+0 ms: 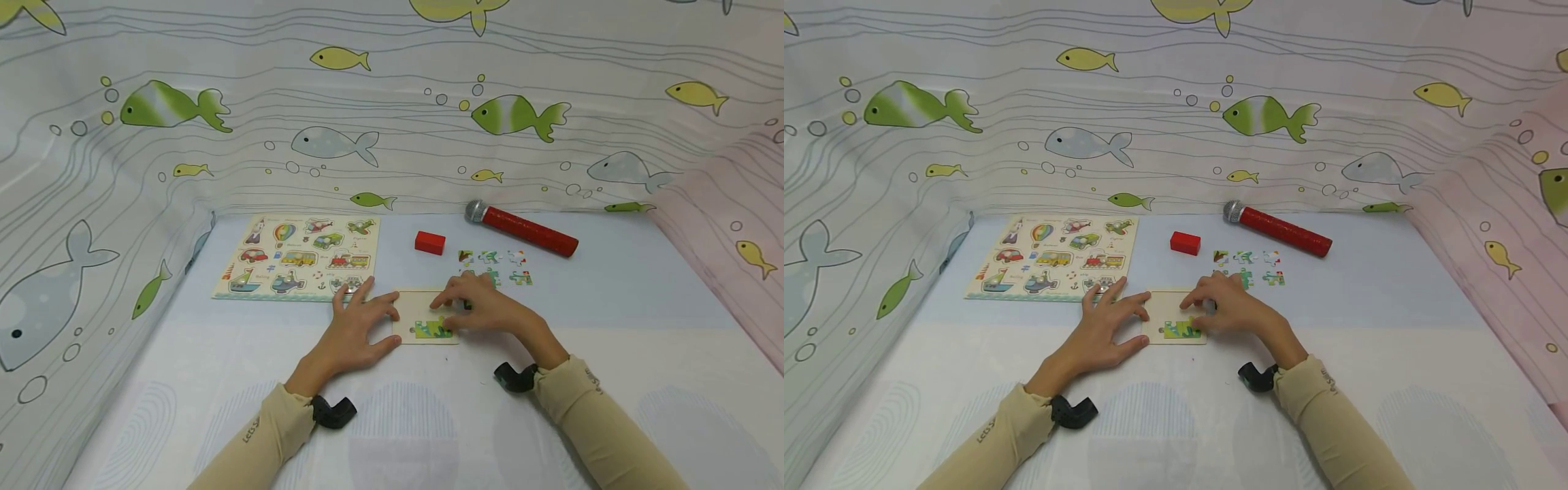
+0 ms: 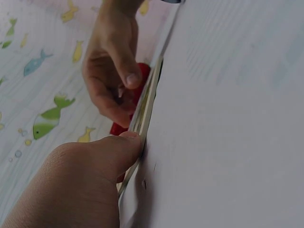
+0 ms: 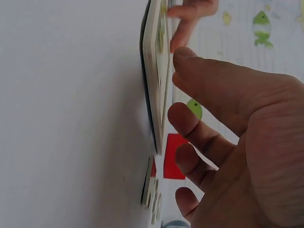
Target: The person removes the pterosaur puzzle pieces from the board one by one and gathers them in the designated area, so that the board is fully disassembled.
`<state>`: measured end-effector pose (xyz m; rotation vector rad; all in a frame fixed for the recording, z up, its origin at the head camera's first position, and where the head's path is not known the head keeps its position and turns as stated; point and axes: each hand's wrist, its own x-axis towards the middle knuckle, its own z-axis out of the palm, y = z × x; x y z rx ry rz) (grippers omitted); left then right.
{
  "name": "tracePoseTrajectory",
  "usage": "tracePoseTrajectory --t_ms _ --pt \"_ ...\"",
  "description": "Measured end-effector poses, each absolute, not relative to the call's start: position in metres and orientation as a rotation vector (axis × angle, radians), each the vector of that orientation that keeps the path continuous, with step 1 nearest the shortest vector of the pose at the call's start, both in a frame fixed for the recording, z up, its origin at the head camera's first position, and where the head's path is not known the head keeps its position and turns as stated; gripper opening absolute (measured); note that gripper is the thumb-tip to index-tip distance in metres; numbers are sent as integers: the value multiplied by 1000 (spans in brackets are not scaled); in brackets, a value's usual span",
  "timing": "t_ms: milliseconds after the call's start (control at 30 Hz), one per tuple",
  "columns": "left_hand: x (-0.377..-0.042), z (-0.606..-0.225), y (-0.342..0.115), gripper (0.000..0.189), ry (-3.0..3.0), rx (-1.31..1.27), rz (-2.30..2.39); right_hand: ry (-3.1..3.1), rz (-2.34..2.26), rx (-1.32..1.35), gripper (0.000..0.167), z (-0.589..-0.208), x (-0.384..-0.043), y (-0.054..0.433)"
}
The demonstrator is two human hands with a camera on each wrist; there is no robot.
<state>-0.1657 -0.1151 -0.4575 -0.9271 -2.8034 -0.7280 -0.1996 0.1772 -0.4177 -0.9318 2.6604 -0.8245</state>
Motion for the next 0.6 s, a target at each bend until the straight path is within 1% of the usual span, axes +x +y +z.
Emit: tracePoseTrajectory --t_ms 333,600 --pt "-166 -458 -115 24 -2792 -929 -732 2595 -814 -1041 25 -418 -192 164" --pt "-165 -457 -115 25 -2800 -928 -726 2580 -812 -1043 23 -419 -191 164"
